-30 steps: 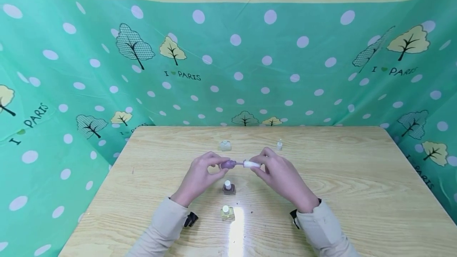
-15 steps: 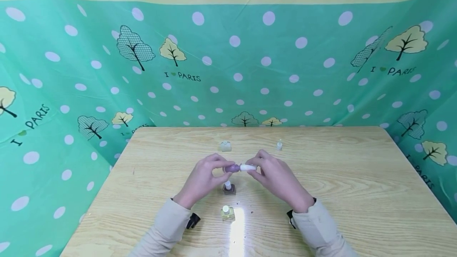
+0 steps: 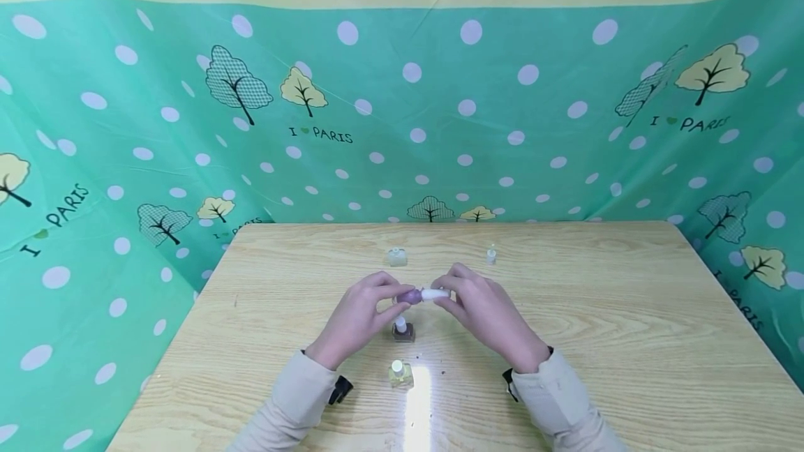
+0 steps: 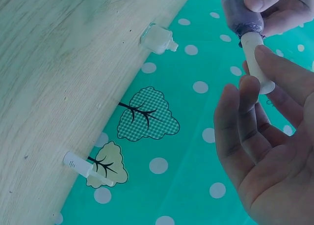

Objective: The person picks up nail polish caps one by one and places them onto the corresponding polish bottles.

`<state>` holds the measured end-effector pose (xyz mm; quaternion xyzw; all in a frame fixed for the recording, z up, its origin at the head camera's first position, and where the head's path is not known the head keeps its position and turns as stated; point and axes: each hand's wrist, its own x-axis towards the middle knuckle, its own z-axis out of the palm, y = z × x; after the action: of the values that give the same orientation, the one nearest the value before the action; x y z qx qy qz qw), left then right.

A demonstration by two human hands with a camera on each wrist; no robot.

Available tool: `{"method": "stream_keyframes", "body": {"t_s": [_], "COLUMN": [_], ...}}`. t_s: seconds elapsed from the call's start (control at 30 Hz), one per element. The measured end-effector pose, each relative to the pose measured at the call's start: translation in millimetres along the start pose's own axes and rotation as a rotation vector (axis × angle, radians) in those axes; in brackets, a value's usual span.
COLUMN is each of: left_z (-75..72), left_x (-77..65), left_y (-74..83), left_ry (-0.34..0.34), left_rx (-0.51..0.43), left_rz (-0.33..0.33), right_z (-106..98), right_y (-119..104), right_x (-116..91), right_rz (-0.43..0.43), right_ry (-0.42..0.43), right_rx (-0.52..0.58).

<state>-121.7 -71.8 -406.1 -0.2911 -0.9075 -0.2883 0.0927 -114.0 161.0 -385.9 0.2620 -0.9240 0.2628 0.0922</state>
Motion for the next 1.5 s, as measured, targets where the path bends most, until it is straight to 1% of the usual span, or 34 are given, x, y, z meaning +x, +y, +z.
{"method": "stream_keyframes", "body": {"t_s": [0.17,0.3,0.5,0.77,1.0,1.17,1.23,1.3,1.5], "left_z": [0.0,1.2,4.4,8.1,7.6,5.4,4.4,4.0,2.7], "left_x": [0.2,-0.4,-2.8,-3.7,-3.5,-1.9,-0.9,-0.3,-0.6], "left_y": [0.8,0.3,-1.4,-1.8,1.0,3.9,4.4,3.9,1.4], "left_ry": [0.015,0.030,0.048,0.072,0.105,0.095,0.081,0.069,0.062], "left_rx": [0.024,0.019,-0.013,-0.012,0.003,0.011,0.003,-0.002,0.000], "left_rz": [0.037,0.063,0.057,0.045,0.076,0.070,0.056,0.040,-0.003], "right_z": [0.2,0.0,0.6,2.7,2.3,2.9,2.8,2.3,-0.2], "right_y": [1.0,1.0,0.6,0.0,-0.3,-0.6,-0.5,0.0,2.5], "right_x": [-0.5,-0.2,0.2,0.9,1.4,1.8,1.1,-0.2,-3.5], "right_rz": [-0.005,-0.013,-0.004,0.060,0.121,0.144,0.136,0.107,-0.021], "right_ry": [0.003,-0.014,-0.026,-0.030,-0.051,-0.053,-0.039,-0.024,0.009], "right_rx": [0.006,0.010,0.043,0.063,0.078,0.094,0.101,0.109,0.090]}}
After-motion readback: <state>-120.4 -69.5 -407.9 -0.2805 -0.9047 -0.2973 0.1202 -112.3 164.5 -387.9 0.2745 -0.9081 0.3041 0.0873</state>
